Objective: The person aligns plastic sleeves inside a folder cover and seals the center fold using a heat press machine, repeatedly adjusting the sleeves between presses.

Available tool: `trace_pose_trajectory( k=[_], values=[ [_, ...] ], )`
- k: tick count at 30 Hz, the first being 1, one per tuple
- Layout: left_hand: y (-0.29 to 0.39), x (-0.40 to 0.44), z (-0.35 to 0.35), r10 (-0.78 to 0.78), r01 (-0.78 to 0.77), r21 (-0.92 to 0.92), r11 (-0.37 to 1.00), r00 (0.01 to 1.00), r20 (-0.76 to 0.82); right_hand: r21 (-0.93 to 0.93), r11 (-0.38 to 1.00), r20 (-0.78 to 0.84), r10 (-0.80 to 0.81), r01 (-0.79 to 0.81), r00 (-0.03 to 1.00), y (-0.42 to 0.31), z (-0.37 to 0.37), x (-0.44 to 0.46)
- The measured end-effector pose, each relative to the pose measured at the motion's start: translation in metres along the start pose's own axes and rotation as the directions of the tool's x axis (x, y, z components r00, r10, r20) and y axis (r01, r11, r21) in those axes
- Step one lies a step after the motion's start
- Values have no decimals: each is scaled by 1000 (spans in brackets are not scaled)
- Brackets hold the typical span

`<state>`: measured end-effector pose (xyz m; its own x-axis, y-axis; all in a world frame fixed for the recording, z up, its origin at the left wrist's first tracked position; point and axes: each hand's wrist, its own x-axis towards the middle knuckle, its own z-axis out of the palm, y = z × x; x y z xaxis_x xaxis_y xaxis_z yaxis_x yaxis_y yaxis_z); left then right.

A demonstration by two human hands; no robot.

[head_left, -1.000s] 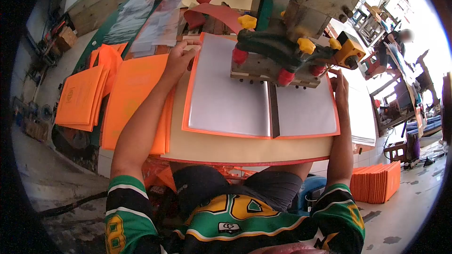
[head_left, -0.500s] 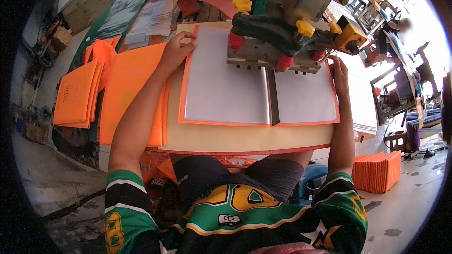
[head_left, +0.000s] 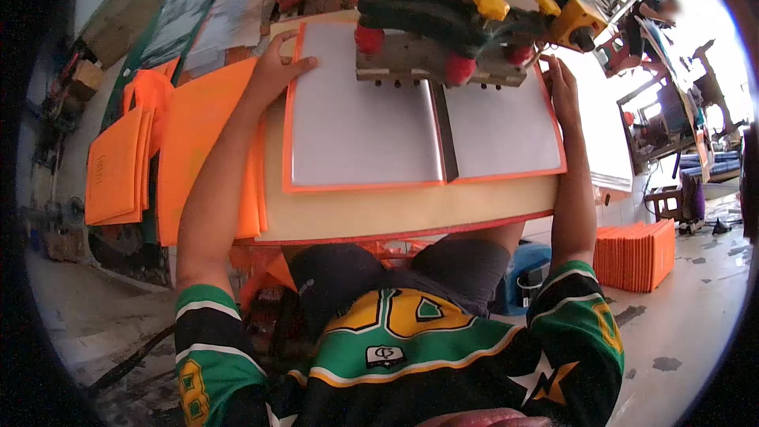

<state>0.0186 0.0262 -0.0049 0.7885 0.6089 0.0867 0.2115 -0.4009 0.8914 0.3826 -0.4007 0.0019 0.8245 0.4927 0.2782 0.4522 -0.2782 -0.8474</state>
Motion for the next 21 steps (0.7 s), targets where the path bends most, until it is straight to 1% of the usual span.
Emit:
trace_pose_trajectory(
  k=[1, 4, 6, 7, 8, 9, 10, 11, 13, 14, 16, 17, 20, 21],
  values=[
    [0, -1, 1, -22, 23, -49, 999, 999, 28, 15, 1000, -11, -2, 2, 1000, 0, 2, 0],
    [4, -3, 1, -43, 45, -49, 998, 998, 55, 50, 999, -12, 4, -3, 1000, 7, 0, 5],
    [7, -6, 0, -35, 37, -26, 999, 998, 61, -41, 998, 36, 43, -41, 998, 10, -6, 7],
    [7, -7, 0, -23, 24, -8, 1000, 998, 55, -41, 998, 34, 51, -49, 998, 11, -5, 5],
    [5, -5, 1, -24, 25, -7, 1000, 998, 61, -12, 1000, 23, 2, -2, 1000, 11, -3, 4],
    [-1, -2, 1, -23, 26, -52, 998, 997, 69, 16, 999, 12, -48, 48, 999, 12, -2, 4],
    [-7, 1, 1, -21, 28, -98, 995, 997, 75, -84, 994, -7, -76, 75, 997, 11, -2, 6],
    [-13, 4, -1, -22, 30, -97, 995, 997, 77, -84, 994, -7, -73, 72, 997, 11, -1, 6],
    [-17, 6, -2, 20, -15, -58, 998, 996, 83, 13, 999, -6, -31, 31, 1000, 12, 1, 6],
    [-20, 7, -2, 18, -13, -57, 998, 996, 84, 13, 999, -5, -29, 29, 1000, 11, 1, 6],
    [-15, 4, -2, -2, 5, -38, 999, 998, 69, -73, 995, -22, -73, 71, 997, 12, 1, 6],
    [-13, 3, -1, -4, 6, -37, 999, 998, 69, -72, 995, -21, -72, 70, 997, 12, 1, 7],
    [-14, 4, -3, 3, 0, -46, 999, 998, 59, -50, 998, -15, -43, 42, 999, 15, -1, 10],
    [-14, 6, -3, 9, -5, -52, 999, 997, 72, -84, 996, -4, -8, 8, 1000, 14, -3, 9]
  ],
)
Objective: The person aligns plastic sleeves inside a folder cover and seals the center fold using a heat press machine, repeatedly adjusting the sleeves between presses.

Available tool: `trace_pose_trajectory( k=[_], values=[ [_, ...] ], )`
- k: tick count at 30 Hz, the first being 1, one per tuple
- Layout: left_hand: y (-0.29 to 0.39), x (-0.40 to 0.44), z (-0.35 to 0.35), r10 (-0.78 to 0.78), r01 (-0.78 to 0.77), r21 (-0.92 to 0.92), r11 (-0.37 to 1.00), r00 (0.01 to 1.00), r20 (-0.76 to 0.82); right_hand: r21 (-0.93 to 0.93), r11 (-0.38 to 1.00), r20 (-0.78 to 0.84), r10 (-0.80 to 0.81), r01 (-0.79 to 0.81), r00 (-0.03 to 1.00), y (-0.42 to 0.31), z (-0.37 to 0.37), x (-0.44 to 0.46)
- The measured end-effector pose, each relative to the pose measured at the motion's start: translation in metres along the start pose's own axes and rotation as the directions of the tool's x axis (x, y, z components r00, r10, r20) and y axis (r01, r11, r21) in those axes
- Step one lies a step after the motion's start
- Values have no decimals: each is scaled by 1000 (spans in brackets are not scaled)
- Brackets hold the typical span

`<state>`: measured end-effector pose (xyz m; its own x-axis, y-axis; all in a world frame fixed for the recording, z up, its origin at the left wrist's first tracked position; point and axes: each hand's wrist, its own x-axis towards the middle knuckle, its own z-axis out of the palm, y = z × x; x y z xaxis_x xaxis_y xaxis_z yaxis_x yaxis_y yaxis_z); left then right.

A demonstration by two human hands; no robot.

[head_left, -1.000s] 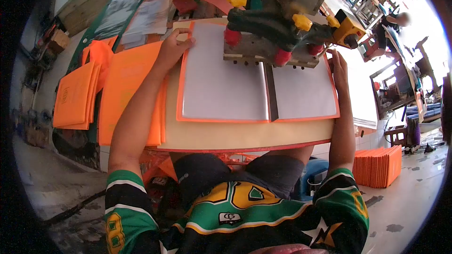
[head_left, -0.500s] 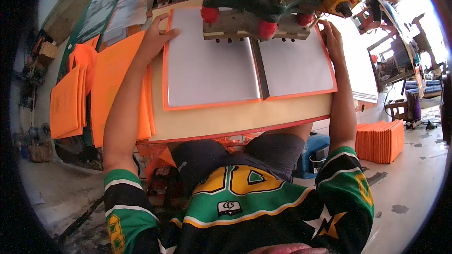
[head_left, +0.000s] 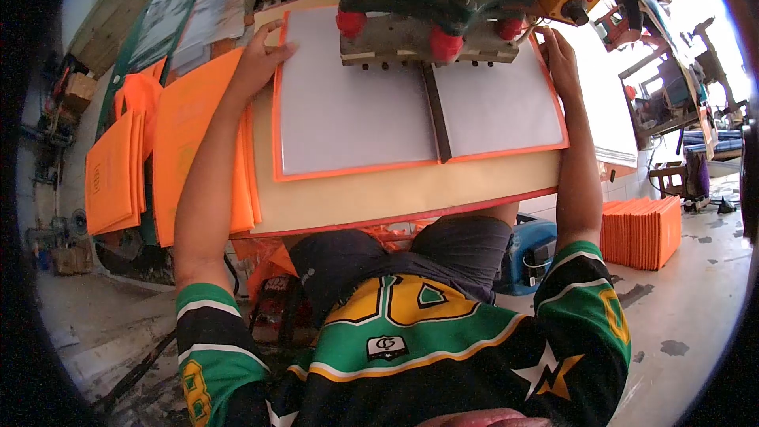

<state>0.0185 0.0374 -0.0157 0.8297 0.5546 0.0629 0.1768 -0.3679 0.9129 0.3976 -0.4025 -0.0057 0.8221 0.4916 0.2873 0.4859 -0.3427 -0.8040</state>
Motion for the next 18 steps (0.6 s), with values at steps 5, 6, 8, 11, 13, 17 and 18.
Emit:
trace_pose_trajectory(
  k=[5, 6, 8, 11, 13, 17, 18],
  values=[
    [2, 0, 0, -13, 14, 85, 996, 1000, -8, -42, 999, -1, 28, -28, 1000, -2, 0, 0],
    [4, -1, 1, -34, 36, 108, 993, 999, -17, -77, 997, -10, 24, -25, 1000, -3, -1, -2],
    [8, -3, 4, -50, 54, 134, 989, 998, -39, -105, 994, -18, 7, -9, 1000, -6, 0, -4],
    [3, -2, 3, 20, -6, 148, 989, 995, -98, -61, 993, 11, 98, -98, 995, -12, -2, -5],
    [0, 2, 2, 99, -83, 159, 984, 990, -96, -48, 996, 1, 78, -78, 997, -12, 0, -6],
    [13, -1, 3, 39, -36, 29, 999, 992, -124, 13, 1000, -27, -16, 16, 1000, -8, 1, -5],
    [13, 1, 4, 210, -216, -29, 976, 968, -134, 107, 994, -3, -16, 17, 1000, -7, 1, -6]
  ],
)
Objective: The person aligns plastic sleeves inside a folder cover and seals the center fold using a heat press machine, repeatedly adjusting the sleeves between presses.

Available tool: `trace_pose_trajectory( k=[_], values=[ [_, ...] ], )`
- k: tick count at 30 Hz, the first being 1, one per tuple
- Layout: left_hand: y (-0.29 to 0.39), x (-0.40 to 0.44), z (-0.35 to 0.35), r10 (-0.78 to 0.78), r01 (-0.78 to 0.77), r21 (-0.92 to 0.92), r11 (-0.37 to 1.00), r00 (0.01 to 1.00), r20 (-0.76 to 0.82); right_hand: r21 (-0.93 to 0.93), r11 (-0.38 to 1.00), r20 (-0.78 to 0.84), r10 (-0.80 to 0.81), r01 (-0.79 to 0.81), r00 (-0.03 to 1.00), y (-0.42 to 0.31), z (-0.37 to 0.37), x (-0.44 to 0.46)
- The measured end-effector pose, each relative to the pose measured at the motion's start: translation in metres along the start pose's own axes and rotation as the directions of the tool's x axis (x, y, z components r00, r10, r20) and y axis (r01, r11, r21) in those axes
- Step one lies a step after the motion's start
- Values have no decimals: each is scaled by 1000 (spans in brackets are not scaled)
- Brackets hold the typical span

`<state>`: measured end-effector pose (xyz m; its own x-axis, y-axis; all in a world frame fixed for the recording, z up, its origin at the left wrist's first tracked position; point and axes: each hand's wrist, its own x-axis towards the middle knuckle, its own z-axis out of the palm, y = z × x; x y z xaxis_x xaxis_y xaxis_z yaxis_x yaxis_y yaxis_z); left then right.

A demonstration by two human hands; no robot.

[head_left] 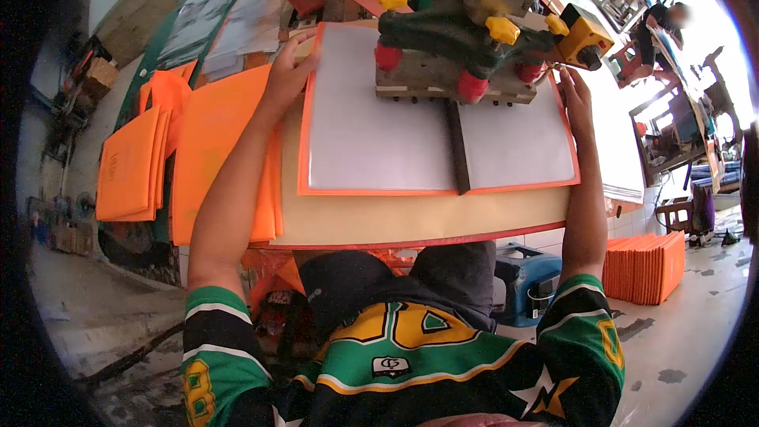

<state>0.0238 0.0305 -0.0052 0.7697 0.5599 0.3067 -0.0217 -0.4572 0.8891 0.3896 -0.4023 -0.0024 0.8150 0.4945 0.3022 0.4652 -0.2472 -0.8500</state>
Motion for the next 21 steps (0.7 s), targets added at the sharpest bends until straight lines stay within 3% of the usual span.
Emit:
trace_pose_trajectory(
  k=[2, 4, 5, 8, 11, 13, 19, 21],
  values=[
    [-4, 0, -1, 165, -166, -79, 983, 986, -19, 93, 996, 28, 1, -4, 1000, 4, -4, 0],
    [0, -3, -1, 154, -156, -159, 975, 988, -22, 231, 973, 109, -34, 8, 993, -8, -9, -3],
    [2, -4, -1, 150, -152, -185, 971, 988, -23, 314, 949, 47, -25, 9, 999, -11, -2, -6],
    [6, -6, -3, 96, -98, -235, 967, 995, -19, 372, 928, 131, -34, -18, 991, 27, -20, 14],
    [10, -9, -2, 34, -10, -326, 945, 997, 68, 362, 932, 101, -24, -14, 995, 22, -21, 9],
    [17, -10, 5, 10, -17, -392, 920, 1000, -21, 433, 900, 134, -15, -45, 991, 16, -21, 7],
    [16, -10, -4, 60, -51, -244, 968, 998, 29, 442, 895, 100, 11, -54, 995, 7, -17, 3],
    [5, -5, -4, 62, -54, -276, 960, 998, 21, 423, 904, 86, 26, -60, 996, 4, -12, 1]
  ],
)
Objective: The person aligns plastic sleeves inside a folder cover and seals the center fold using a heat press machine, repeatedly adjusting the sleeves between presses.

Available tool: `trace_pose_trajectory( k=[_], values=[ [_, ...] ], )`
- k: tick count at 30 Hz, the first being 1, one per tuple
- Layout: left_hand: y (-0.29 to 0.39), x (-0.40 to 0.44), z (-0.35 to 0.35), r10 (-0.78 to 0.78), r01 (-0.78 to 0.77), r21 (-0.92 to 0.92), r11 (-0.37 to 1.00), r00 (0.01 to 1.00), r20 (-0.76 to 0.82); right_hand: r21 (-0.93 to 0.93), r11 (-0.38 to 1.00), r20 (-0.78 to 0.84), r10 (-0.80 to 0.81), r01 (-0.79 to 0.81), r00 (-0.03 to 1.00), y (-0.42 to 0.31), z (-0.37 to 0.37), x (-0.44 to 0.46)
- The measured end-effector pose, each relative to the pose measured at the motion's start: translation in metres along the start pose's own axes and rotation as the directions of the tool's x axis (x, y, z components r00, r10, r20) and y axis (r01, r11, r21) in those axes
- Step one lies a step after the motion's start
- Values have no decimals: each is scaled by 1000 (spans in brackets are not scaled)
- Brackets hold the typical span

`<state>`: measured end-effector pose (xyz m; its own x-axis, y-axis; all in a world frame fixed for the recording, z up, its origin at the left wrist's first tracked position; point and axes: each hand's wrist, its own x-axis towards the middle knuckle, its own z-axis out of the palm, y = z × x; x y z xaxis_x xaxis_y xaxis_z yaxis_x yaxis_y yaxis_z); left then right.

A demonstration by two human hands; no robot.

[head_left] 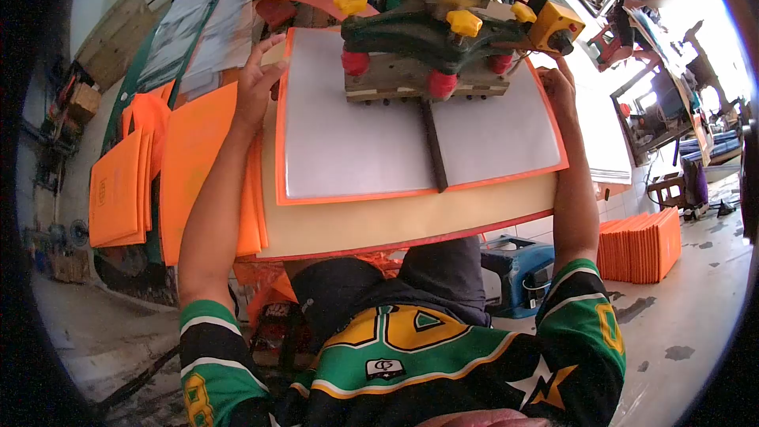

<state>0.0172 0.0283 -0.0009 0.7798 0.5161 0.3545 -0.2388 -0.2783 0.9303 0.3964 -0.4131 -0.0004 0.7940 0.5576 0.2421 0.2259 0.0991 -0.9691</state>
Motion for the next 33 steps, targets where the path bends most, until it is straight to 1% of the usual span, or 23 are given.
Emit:
trace_pose_trajectory(
  k=[2, 3, 5, 6, 8, 10, 11, 13, 15, 16, 18, 20, 22, 23, 24, 25, 26, 27, 29, 30, 32, 33],
  values=[
    [-13, 3, -4, 7, -7, -33, 999, 1000, -9, -3, 1000, -109, 14, -14, 994, 0, 8, 0],
    [-13, 3, -3, -6, 5, -32, 999, 1000, -22, -3, 1000, -110, 12, -12, 994, 0, 8, -1],
    [-12, 6, -3, -12, 11, -31, 999, 999, -32, -98, 995, -108, -21, 10, 994, -1, 8, -2],
    [-10, 5, -3, -25, 25, -6, 1000, 999, -33, -98, 995, -110, -22, 11, 994, 0, 6, -1],
    [-8, 4, -1, -41, 41, 19, 999, 999, -31, -169, 985, -64, 6, -17, 998, 2, 2, -1],
    [-12, 5, 3, -8, 6, -47, 999, 999, -48, -206, 978, -42, 19, -27, 999, 1, 1, -1],
    [-12, 5, 2, -8, 6, -47, 999, 999, -47, -225, 974, -41, 10, -19, 999, 2, 2, -1],
    [-14, 6, 0, 49, -48, 26, 998, 999, -24, -245, 970, -42, 3, -13, 999, 2, 4, -2],
    [-14, 5, -1, 31, -31, 21, 999, 999, -25, -307, 951, -43, 3, -16, 999, 2, 7, -2],
    [-14, 4, -1, 15, -15, 15, 1000, 1000, -27, -307, 951, -44, 3, -16, 999, 2, 9, -2],
    [-13, 5, -3, -7, 8, 49, 999, 1000, -27, -437, 899, -44, 1, -20, 999, 3, 9, -2],
    [-12, 5, -5, -24, 27, 82, 996, 999, -32, -440, 898, -57, -10, -17, 998, 8, 9, -1],
    [-15, 4, -6, -38, 38, 4, 999, 999, -30, -440, 897, -85, 1, -38, 996, 5, 11, -2],
    [-17, 7, -5, -30, 30, 3, 1000, 999, -32, -441, 897, -84, -7, -31, 996, 4, 11, -1],
    [-17, 9, -3, 52, -49, 76, 996, 998, -43, -461, 887, -64, -24, -9, 998, 4, 12, -1],
    [-17, 9, -3, 95, -89, 111, 990, 994, -47, -481, 877, -44, -39, 13, 998, 3, 12, -2],
    [-18, 10, -3, 137, -129, 147, 981, 989, -51, -508, 861, -75, -8, -32, 997, 3, 11, -1],
    [-14, 7, -4, 67, -59, 159, 986, 997, -48, -510, 860, -73, -9, -29, 997, 4, 10, 0],
    [-9, 3, -3, -8, 16, 170, 985, 999, -49, -447, 894, -52, 1, -24, 999, 9, 9, 1],
    [-5, 0, 1, -35, 46, 188, 981, 997, -63, -447, 894, -49, 8, -29, 999, 6, 12, 0],
    [2, -5, 7, -73, 88, 208, 974, 995, -75, -579, 816, -31, -20, -1, 999, -1, 15, -5],
    [3, -3, 7, -75, 93, 254, 963, 994, -79, -576, 818, -29, -11, -7, 1000, 3, 13, -4]
  ],
)
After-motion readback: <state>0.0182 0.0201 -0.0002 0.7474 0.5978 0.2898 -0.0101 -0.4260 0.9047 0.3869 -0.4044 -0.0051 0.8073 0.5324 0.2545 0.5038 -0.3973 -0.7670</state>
